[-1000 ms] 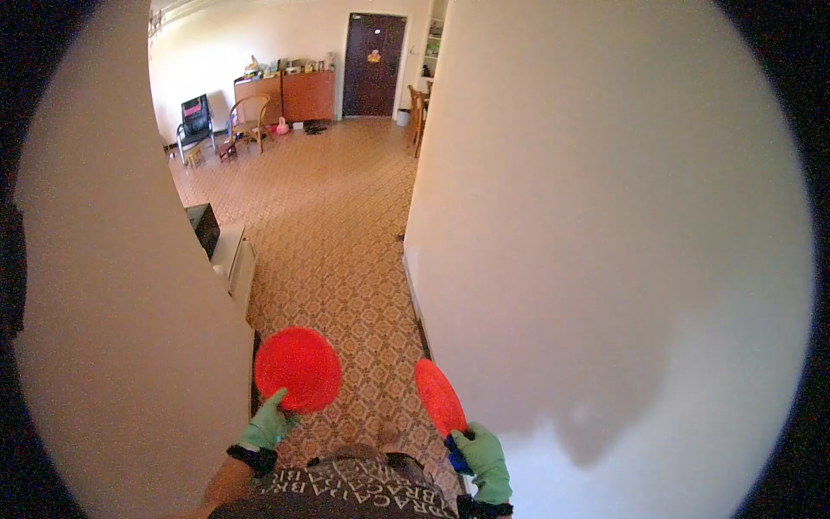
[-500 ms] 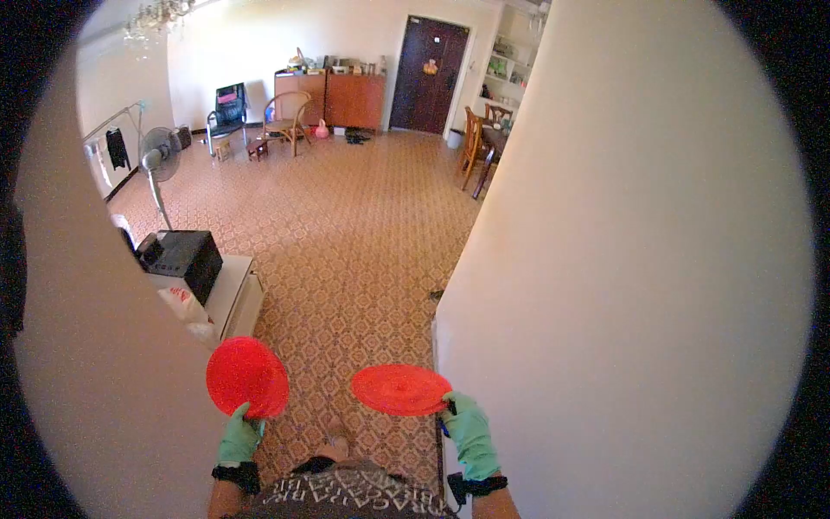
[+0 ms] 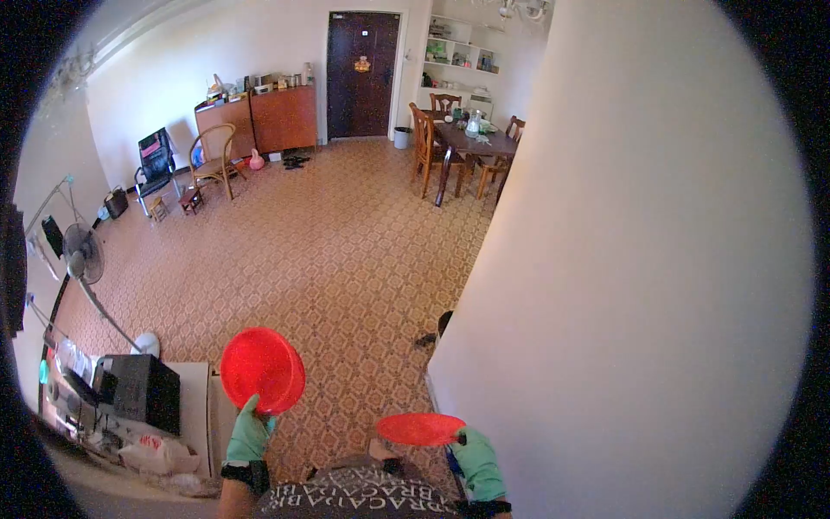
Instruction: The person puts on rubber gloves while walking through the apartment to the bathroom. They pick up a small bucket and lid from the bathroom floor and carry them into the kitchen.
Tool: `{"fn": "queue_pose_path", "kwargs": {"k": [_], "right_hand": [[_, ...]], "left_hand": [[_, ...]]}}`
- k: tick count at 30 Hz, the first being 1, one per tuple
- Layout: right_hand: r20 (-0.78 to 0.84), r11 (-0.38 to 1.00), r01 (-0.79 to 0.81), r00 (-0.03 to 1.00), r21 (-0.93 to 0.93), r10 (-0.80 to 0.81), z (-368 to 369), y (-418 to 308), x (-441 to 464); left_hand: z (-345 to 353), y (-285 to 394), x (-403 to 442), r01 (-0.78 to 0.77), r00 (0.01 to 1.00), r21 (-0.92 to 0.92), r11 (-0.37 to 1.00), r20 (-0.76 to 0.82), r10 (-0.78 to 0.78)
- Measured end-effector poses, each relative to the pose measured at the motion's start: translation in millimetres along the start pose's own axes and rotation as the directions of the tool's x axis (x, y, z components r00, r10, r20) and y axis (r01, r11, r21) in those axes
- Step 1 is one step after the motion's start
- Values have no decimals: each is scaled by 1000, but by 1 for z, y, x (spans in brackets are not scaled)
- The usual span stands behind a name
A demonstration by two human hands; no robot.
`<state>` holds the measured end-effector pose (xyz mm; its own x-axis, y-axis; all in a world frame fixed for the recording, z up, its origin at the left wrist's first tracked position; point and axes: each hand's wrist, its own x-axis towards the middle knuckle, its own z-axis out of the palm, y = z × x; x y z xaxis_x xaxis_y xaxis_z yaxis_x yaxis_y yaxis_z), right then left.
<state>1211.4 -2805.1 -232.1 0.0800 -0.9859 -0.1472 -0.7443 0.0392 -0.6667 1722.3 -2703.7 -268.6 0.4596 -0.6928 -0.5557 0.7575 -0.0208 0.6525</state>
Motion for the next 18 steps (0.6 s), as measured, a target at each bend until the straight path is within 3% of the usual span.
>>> {"fn": "queue_pose_path", "kwargs": {"k": [4, 6, 7, 9, 10, 12, 14, 18], "right_hand": [[44, 996, 79, 996, 31, -80, 24, -35, 173], [82, 978, 206, 976, -15, -204, 35, -66, 263], [77, 979, 203, 976, -7, -202, 35, -84, 302], [220, 955, 298, 932, -12, -288, 24, -143, 369], [217, 960, 280, 938, -19, -270, 26, -158, 402], [145, 917, 397, 906, 40, -398, 32, -184, 475], [128, 937, 349, 928, 37, -350, 29, -201, 538], [64, 990, 127, 989, 55, -130, 33, -202, 629]], "left_hand": [[95, 32, 88, -98, 995, -60, 993, 7, 99], [135, 59, 134, -105, 994, 57, 993, -16, 106], [141, 65, 171, -99, 994, 23, 995, -46, 100], [154, 79, 232, -61, 995, -7, 998, -80, 60], [169, 89, 261, -66, 993, -3, 998, -100, 65], [216, 107, 321, -66, 993, 6, 998, -98, 66], [262, 127, 380, -128, 988, 18, 992, -89, 129], [329, 151, 546, -90, 996, 81, 993, 31, 88]]}}
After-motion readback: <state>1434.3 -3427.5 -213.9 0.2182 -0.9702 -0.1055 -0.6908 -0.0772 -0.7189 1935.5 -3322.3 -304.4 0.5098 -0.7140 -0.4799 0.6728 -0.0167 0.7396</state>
